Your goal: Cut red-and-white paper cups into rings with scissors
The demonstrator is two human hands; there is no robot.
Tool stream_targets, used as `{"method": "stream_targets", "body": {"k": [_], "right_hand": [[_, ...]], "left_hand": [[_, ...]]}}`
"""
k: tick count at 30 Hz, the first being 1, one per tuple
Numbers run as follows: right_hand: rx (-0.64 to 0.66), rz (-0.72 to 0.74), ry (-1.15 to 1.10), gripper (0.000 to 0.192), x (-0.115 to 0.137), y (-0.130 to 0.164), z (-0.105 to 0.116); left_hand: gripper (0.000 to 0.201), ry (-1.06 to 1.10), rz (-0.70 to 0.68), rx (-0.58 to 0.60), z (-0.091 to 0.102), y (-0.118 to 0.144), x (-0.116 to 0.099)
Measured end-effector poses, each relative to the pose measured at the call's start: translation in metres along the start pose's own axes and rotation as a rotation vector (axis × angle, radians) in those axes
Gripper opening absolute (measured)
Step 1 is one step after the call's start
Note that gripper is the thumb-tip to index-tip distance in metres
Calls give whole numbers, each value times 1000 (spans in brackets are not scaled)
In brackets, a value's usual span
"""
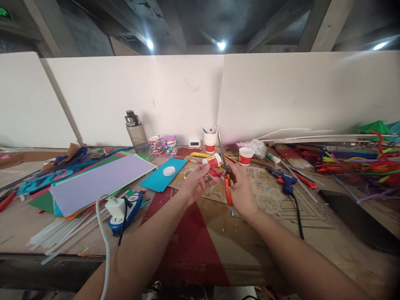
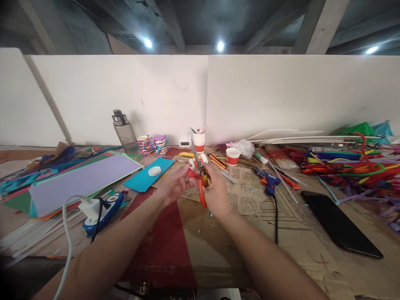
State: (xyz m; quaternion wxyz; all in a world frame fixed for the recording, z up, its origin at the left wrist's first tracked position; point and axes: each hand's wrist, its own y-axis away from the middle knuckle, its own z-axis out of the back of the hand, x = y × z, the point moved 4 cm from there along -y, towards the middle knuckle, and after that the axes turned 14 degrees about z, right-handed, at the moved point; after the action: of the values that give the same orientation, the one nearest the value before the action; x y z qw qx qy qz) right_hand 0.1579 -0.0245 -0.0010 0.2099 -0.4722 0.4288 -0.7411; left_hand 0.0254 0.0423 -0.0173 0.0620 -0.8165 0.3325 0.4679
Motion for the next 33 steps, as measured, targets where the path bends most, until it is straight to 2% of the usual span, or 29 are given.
{"method": "stream_targets", "body": {"k": [5,8,13,17,22,28,30,33], "right_hand": [[-151,-153,-158,32,-5,-2,8],[-121,-186,-255,33,-7,-1,6],[-71,-262,-251,40,-8,0,3],[-98,-322,-313,37,-3,-1,2],[-91,-315,-341,39,-4,-3,2],[-56,-220,-183,25,-7,-9,4],[-79,-226,-146,22,-8,-9,4],[-84,-220,-121,17,-10,-9,4]], "left_hand": [[48,51,-194,-1,3,7,-17],[57,38,-271,73,-1,14,-24],[69,-30,-234,161,-5,18,-22],[61,-94,-224,218,-8,18,-17],[57,-232,-234,202,-9,15,-11],[60,-292,-272,243,-12,14,-7],[55,-296,-290,214,-12,15,-9],[37,-410,-320,95,-11,17,-11]]}}
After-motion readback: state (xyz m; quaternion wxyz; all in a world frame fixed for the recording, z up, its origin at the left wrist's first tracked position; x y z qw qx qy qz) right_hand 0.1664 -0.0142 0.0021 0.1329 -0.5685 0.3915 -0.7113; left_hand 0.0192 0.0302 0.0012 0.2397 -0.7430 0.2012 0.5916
